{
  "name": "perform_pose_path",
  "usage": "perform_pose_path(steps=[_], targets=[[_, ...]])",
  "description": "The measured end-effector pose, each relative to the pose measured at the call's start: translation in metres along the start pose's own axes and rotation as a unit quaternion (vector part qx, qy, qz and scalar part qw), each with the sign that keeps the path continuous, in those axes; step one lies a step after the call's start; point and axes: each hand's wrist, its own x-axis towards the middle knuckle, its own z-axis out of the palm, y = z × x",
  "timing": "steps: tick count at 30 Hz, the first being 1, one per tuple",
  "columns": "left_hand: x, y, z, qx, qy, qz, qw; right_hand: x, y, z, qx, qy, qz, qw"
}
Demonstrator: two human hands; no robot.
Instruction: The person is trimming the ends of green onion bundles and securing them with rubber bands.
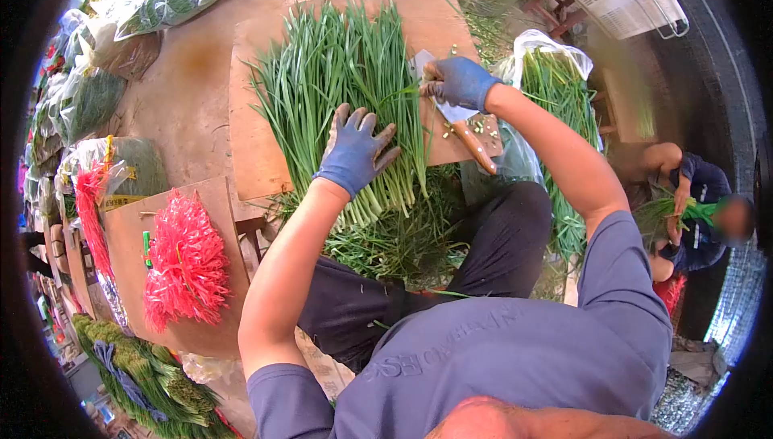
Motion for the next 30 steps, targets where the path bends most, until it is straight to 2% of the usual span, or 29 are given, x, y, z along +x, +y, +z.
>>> perform_pose_path(steps=[2, 3, 5, 7, 8, 9, 11, 12, 14, 16, 17, 20, 23, 26, 28, 29, 30], targets=[[-0.001, 0.002, -0.002, -0.009, -0.024, -0.007, 1.000, -0.022, -0.009, -0.009, 0.192, -0.087, 0.051, 0.976], [-0.003, 0.002, -0.001, -0.012, -0.004, 0.001, 1.000, -0.035, -0.017, -0.017, 0.287, -0.128, 0.075, 0.947], [-0.007, 0.005, 0.000, -0.017, 0.036, 0.016, 0.999, -0.059, -0.028, -0.026, 0.439, -0.178, 0.061, 0.879], [-0.013, 0.009, 0.001, 0.002, -0.044, 0.006, 0.999, -0.079, -0.033, -0.022, 0.576, -0.214, 0.040, 0.788], [-0.014, 0.010, 0.001, 0.027, -0.083, 0.007, 0.996, -0.084, -0.030, -0.015, 0.599, -0.239, 0.062, 0.762], [-0.016, 0.010, 0.003, 0.052, -0.121, 0.006, 0.991, -0.087, -0.032, -0.011, 0.607, -0.231, 0.037, 0.759], [-0.020, 0.009, 0.008, 0.044, -0.129, 0.001, 0.991, -0.095, -0.036, -0.002, 0.628, -0.211, -0.008, 0.749], [-0.020, 0.009, 0.010, 0.057, -0.140, 0.001, 0.989, -0.097, -0.039, 0.007, 0.643, -0.189, 0.055, 0.740], [-0.021, 0.009, 0.011, 0.056, -0.150, -0.002, 0.987, -0.097, -0.042, 0.010, 0.617, -0.131, -0.009, 0.776], [-0.024, 0.008, 0.021, 0.062, -0.125, 0.005, 0.990, -0.096, -0.040, 0.006, 0.754, -0.155, -0.020, 0.638], [-0.025, 0.007, 0.025, 0.066, -0.113, 0.007, 0.991, -0.102, -0.042, 0.007, 0.758, -0.144, -0.032, 0.635], [-0.016, 0.016, -0.001, 0.118, -0.234, -0.005, 0.965, -0.129, -0.062, 0.012, 0.757, -0.108, -0.066, 0.641], [-0.016, 0.017, -0.003, 0.102, -0.224, -0.014, 0.969, -0.141, -0.044, 0.028, 0.820, -0.093, -0.114, 0.553], [-0.020, 0.016, 0.007, 0.097, -0.190, -0.015, 0.977, -0.159, -0.041, 0.035, 0.813, -0.053, -0.064, 0.576], [-0.022, 0.011, 0.016, 0.069, -0.140, -0.009, 0.988, -0.173, -0.058, 0.012, 0.653, 0.098, -0.258, 0.705], [-0.025, 0.011, 0.020, 0.054, -0.116, -0.004, 0.992, -0.180, -0.067, 0.000, 0.567, 0.195, -0.326, 0.731], [-0.024, 0.012, 0.016, 0.058, -0.122, 0.000, 0.991, -0.191, -0.075, -0.016, 0.669, 0.098, -0.327, 0.660]])
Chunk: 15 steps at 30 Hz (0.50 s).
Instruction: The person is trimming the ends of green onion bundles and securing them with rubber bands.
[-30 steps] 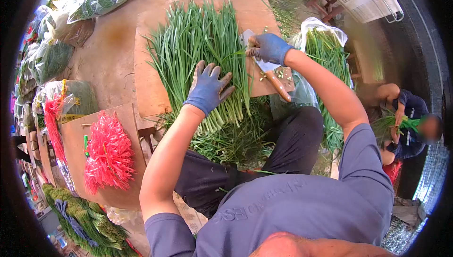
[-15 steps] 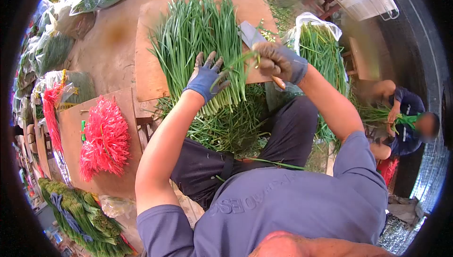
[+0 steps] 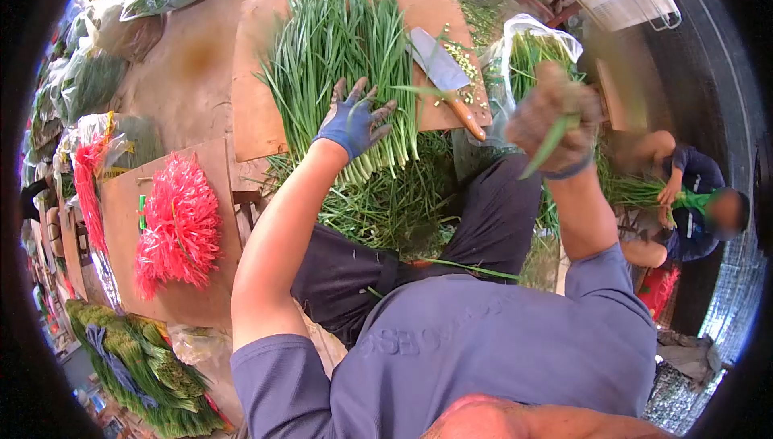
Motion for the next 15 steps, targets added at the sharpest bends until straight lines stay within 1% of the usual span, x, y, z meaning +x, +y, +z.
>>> perform_pose_path(steps=[1, 2, 3, 4, 5, 6, 7, 8, 9, 10, 11, 12, 13, 15], targets=[[0.001, 0.000, 0.000, -0.003, -0.003, 0.001, 1.000, 0.003, -0.018, 0.009, 0.144, -0.009, 0.055, 0.988], [0.001, 0.000, -0.001, -0.006, -0.005, 0.002, 1.000, -0.005, -0.032, 0.000, 0.147, -0.045, 0.080, 0.985], [0.002, -0.001, 0.000, -0.009, -0.007, 0.002, 1.000, -0.009, -0.033, -0.001, 0.070, -0.120, 0.123, 0.983], [0.001, -0.001, -0.001, -0.007, -0.003, 0.000, 1.000, -0.012, -0.034, -0.002, -0.012, -0.203, 0.151, 0.967], [0.003, -0.002, -0.001, -0.012, 0.009, -0.003, 1.000, -0.026, -0.009, 0.009, -0.136, -0.225, 0.222, 0.939], [0.003, -0.003, -0.002, -0.019, 0.020, -0.006, 1.000, -0.040, 0.015, 0.020, -0.254, -0.264, 0.285, 0.886], [0.002, -0.003, -0.001, -0.026, 0.026, -0.008, 0.999, -0.063, 0.051, 0.035, -0.330, -0.205, 0.374, 0.842], [0.003, -0.005, 0.003, -0.088, 0.089, -0.025, 0.992, -0.074, 0.070, 0.028, -0.477, -0.235, 0.363, 0.765], [0.006, -0.011, 0.004, -0.135, 0.091, -0.035, 0.986, -0.081, 0.083, 0.024, -0.610, -0.261, 0.342, 0.665], [0.009, -0.017, 0.002, -0.185, 0.090, -0.044, 0.978, -0.080, 0.091, 0.022, -0.488, -0.132, 0.453, 0.734], [0.014, -0.023, 0.000, -0.236, 0.087, -0.052, 0.967, -0.076, 0.097, 0.017, -0.343, 0.005, 0.543, 0.766], [0.020, -0.029, -0.014, -0.312, 0.065, -0.063, 0.946, -0.064, 0.097, 0.013, -0.559, -0.061, 0.430, 0.707], [0.025, -0.032, -0.019, -0.357, 0.076, -0.083, 0.927, -0.075, 0.119, -0.005, -0.627, -0.009, 0.260, 0.734], [0.038, -0.040, -0.023, -0.438, 0.105, -0.125, 0.884, -0.071, 0.144, -0.023, -0.547, 0.126, 0.252, 0.788]])
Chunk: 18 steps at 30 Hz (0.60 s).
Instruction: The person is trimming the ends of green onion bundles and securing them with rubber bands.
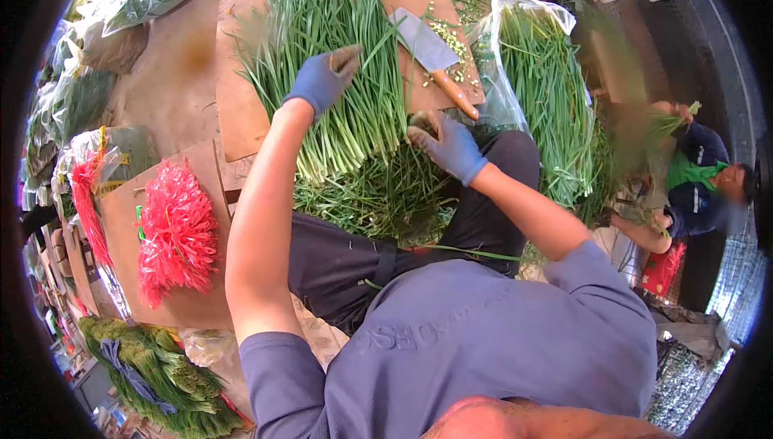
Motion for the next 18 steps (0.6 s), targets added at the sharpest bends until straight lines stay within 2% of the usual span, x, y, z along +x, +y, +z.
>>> perform_pose_path(steps=[3, 4, 7, 10, 11, 14, 18], targets=[[0.014, 0.003, -0.007, 0.131, -0.015, -0.053, 0.990, 0.013, 0.000, 0.017, -0.109, 0.081, -0.008, 0.991], [0.018, 0.009, -0.008, 0.184, -0.020, -0.074, 0.980, 0.014, -0.002, 0.023, -0.101, 0.103, -0.010, 0.990], [-0.006, 0.034, -0.006, 0.196, 0.097, -0.011, 0.976, 0.007, -0.002, 0.038, -0.040, 0.181, -0.003, 0.983], [-0.030, 0.026, -0.004, 0.225, 0.129, 0.068, 0.963, -0.029, -0.009, 0.050, -0.164, 0.173, -0.122, 0.963], [-0.034, 0.015, -0.008, 0.165, 0.180, 0.103, 0.964, -0.035, 0.000, 0.058, -0.184, 0.127, -0.179, 0.958], [-0.046, -0.016, -0.018, 0.157, 0.330, 0.083, 0.927, -0.019, 0.027, 0.074, -0.246, 0.139, -0.230, 0.931], [-0.076, -0.006, -0.016, 0.231, 0.281, 0.062, 0.929, 0.017, 0.036, 0.078, -0.247, 0.183, -0.165, 0.937]])
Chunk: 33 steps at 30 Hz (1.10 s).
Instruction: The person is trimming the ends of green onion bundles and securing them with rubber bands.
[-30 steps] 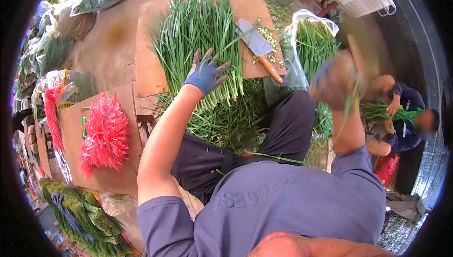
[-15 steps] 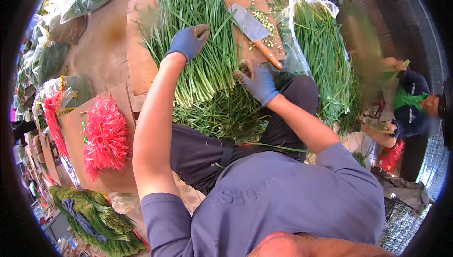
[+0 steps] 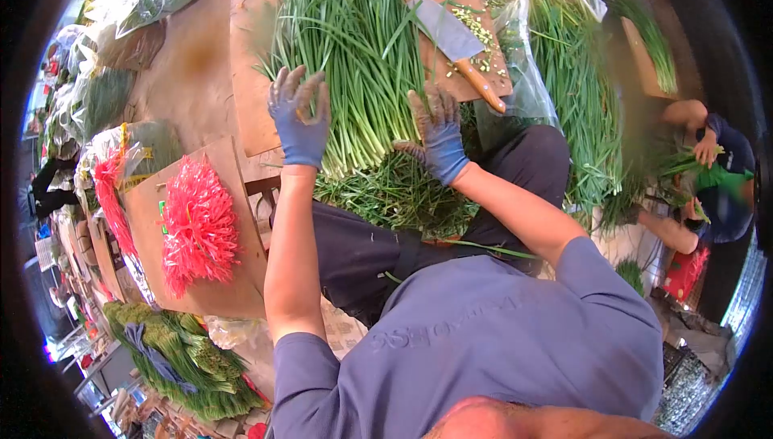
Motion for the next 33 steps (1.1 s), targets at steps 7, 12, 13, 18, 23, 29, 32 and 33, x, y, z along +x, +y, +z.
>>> perform_pose_path(steps=[7, 12, 13, 18, 23, 29, 32, 33], targets=[[-0.032, 0.013, 0.000, 0.071, -0.092, -0.018, 0.993, 0.055, -0.052, -0.031, 0.077, -0.066, 0.045, 0.994], [-0.046, 0.003, 0.015, 0.088, -0.113, -0.035, 0.989, 0.092, -0.054, 0.005, 0.058, -0.191, 0.142, 0.970], [-0.047, 0.003, 0.016, 0.084, -0.112, -0.031, 0.990, 0.093, -0.051, 0.008, 0.097, -0.171, 0.148, 0.969], [-0.044, 0.008, 0.013, 0.110, -0.131, -0.006, 0.985, 0.100, -0.048, 0.009, 0.073, -0.198, 0.156, 0.965], [-0.037, 0.010, 0.003, 0.098, -0.164, -0.003, 0.982, 0.107, -0.024, 0.010, 0.420, -0.276, 0.338, 0.796], [-0.011, 0.024, -0.017, 0.065, -0.131, 0.019, 0.989, 0.159, 0.024, -0.027, 0.255, -0.108, 0.172, 0.946], [0.000, 0.036, 0.000, 0.062, -0.174, 0.072, 0.980, 0.214, 0.049, -0.021, 0.265, -0.171, 0.244, 0.917], [0.002, 0.038, 0.010, 0.062, -0.197, 0.092, 0.974, 0.228, 0.055, -0.009, 0.205, -0.160, 0.203, 0.944]])
